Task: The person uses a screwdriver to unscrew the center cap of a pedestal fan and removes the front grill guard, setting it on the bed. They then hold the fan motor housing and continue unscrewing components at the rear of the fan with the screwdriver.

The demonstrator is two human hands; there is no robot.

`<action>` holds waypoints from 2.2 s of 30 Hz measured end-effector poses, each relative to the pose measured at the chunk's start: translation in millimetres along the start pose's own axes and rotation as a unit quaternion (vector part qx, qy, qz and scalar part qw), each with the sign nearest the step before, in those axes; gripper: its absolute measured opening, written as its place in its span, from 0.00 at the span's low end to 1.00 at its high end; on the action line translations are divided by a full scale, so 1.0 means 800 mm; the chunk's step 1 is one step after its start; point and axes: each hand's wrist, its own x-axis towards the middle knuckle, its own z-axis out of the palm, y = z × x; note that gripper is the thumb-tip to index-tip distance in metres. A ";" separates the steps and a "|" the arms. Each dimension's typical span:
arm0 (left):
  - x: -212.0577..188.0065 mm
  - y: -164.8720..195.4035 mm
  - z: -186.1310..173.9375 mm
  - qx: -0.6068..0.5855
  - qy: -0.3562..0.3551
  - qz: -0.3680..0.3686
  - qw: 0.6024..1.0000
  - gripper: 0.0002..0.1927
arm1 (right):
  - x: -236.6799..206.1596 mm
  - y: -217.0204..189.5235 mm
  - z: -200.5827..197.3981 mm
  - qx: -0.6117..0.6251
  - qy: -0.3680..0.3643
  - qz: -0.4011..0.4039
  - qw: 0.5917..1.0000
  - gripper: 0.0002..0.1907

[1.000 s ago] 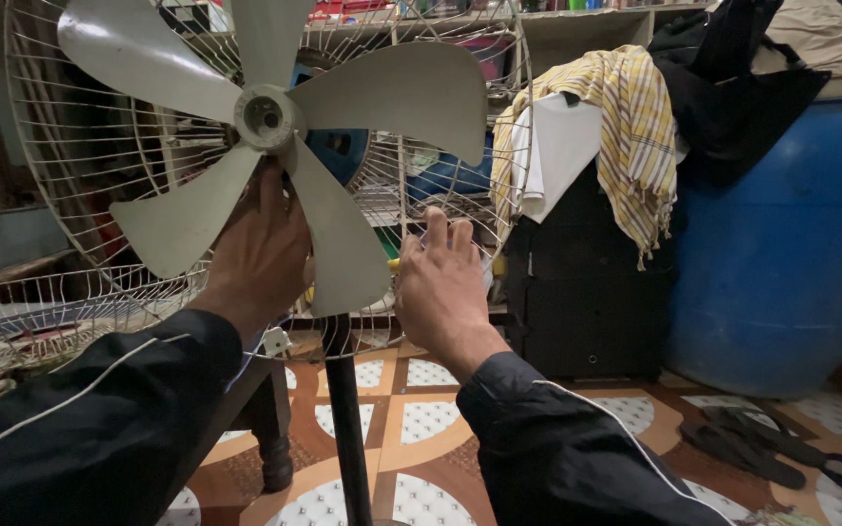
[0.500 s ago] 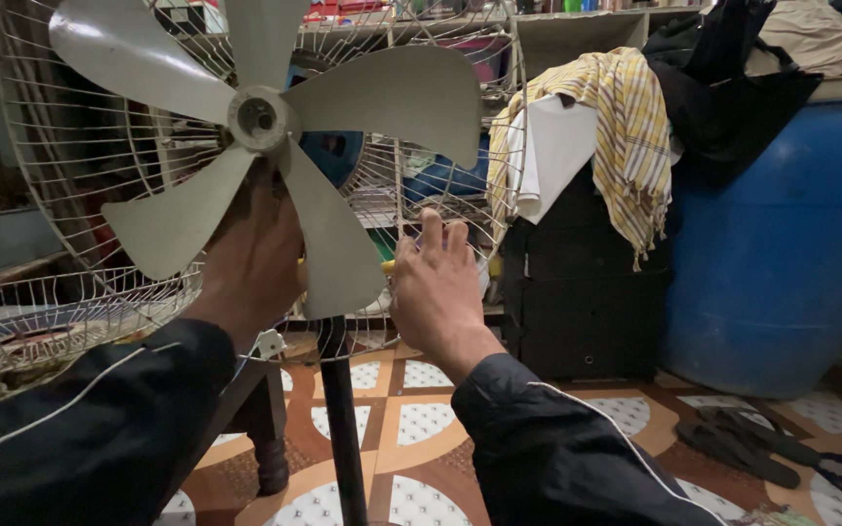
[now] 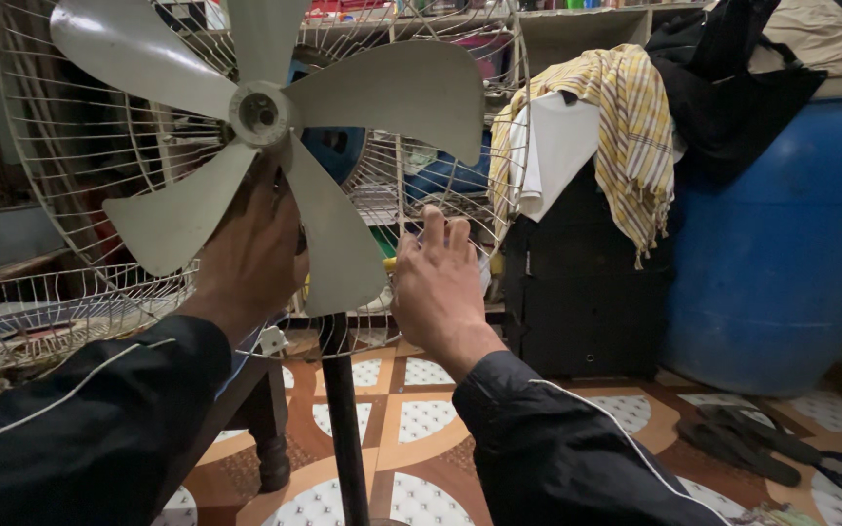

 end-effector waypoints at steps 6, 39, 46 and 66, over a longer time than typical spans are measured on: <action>0.002 0.000 0.001 -0.004 0.001 -0.005 1.000 0.48 | -0.001 0.000 -0.002 -0.009 -0.016 0.004 1.000 0.14; 0.016 0.021 -0.012 -0.129 -0.154 -0.153 0.968 0.38 | 0.000 0.003 0.003 -0.008 -0.006 0.002 1.000 0.15; 0.012 0.015 -0.011 -0.168 -0.103 -0.155 0.968 0.37 | 0.000 0.004 0.004 -0.010 0.003 -0.006 1.000 0.16; 0.022 0.033 0.054 -0.250 0.117 -0.295 0.915 0.12 | -0.004 0.004 0.008 0.020 0.057 -0.019 0.998 0.24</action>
